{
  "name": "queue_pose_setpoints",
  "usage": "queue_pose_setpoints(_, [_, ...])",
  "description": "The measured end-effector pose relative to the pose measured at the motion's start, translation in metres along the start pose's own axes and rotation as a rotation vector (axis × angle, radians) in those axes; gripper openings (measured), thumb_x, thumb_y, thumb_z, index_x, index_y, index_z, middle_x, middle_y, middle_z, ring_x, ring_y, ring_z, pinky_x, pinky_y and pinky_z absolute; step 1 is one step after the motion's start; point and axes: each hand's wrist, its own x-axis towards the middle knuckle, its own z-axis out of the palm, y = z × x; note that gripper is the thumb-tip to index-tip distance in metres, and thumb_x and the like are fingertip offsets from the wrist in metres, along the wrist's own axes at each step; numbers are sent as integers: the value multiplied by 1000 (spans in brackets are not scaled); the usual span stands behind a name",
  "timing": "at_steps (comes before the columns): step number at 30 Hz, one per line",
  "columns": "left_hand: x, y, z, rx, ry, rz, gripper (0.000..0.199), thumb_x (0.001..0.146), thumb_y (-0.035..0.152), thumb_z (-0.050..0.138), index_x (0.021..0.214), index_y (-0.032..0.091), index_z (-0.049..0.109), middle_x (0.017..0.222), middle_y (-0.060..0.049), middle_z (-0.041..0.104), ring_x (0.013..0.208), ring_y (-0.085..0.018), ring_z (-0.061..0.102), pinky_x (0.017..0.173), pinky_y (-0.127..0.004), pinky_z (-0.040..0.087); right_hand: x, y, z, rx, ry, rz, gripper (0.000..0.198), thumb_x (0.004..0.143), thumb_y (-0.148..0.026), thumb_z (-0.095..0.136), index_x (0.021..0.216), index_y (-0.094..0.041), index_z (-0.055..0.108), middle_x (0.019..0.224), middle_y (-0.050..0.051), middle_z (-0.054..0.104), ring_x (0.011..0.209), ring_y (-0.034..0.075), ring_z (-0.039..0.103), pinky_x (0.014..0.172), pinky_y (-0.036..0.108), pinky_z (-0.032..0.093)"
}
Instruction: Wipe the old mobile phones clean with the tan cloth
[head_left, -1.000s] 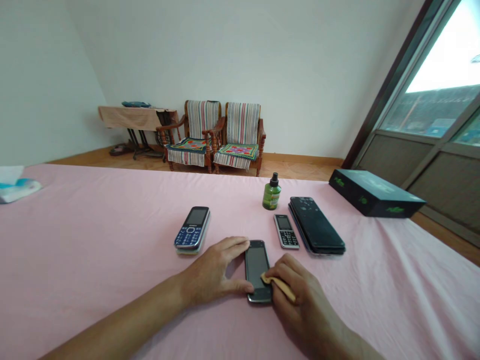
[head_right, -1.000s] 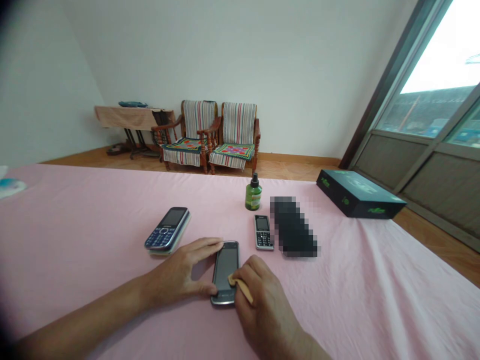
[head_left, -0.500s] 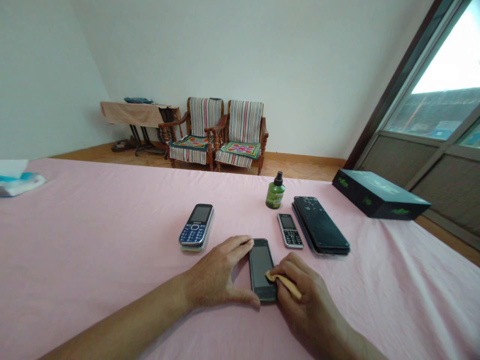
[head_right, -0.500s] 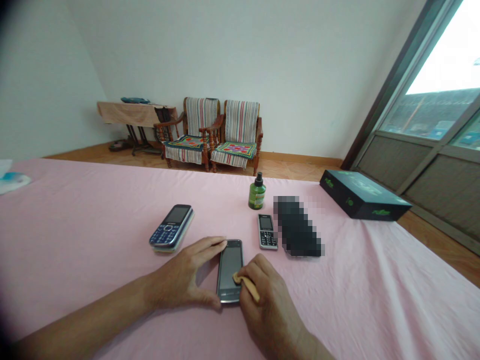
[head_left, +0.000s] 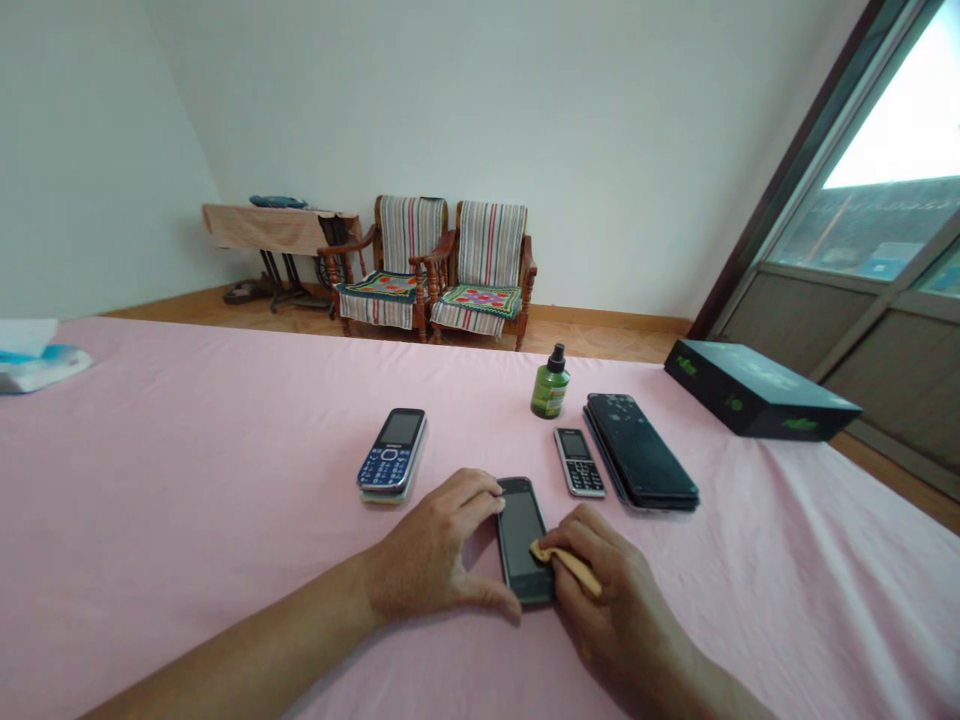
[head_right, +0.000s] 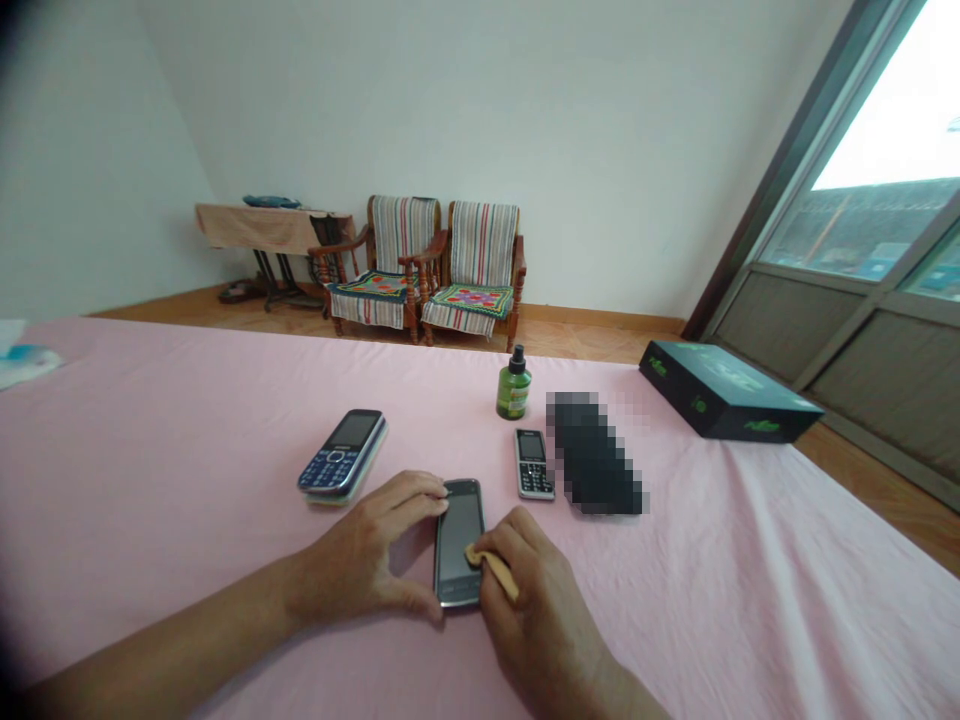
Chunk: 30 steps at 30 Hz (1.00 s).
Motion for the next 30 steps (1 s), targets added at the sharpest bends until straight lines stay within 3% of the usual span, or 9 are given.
queue_pose_setpoints(9, [0,1,0,15,-35,54,52,70,51,81,99,13,62,103,-13,63,100,-28,57,89,-41,49,2,-1,0,-17,26,-13,23,81,-1,48,84,-19,61,81,2,56,72,15,56,62,25,42])
queue_pose_setpoints(19, [0,0,3,-11,-21,31,59,64,60,81,95,13,61,101,-12,62,96,-27,56,85,-39,50,3,0,-4,-30,-27,-21,22,81,-3,48,84,-18,64,79,3,56,70,15,56,60,25,42])
queue_pose_setpoints(30, [3,5,3,-32,-47,7,61,66,55,80,107,14,64,107,-13,62,100,-28,55,91,-42,48,61,20,-7,-188,-56,-140,25,79,0,51,81,-16,69,80,3,57,73,15,57,66,27,45])
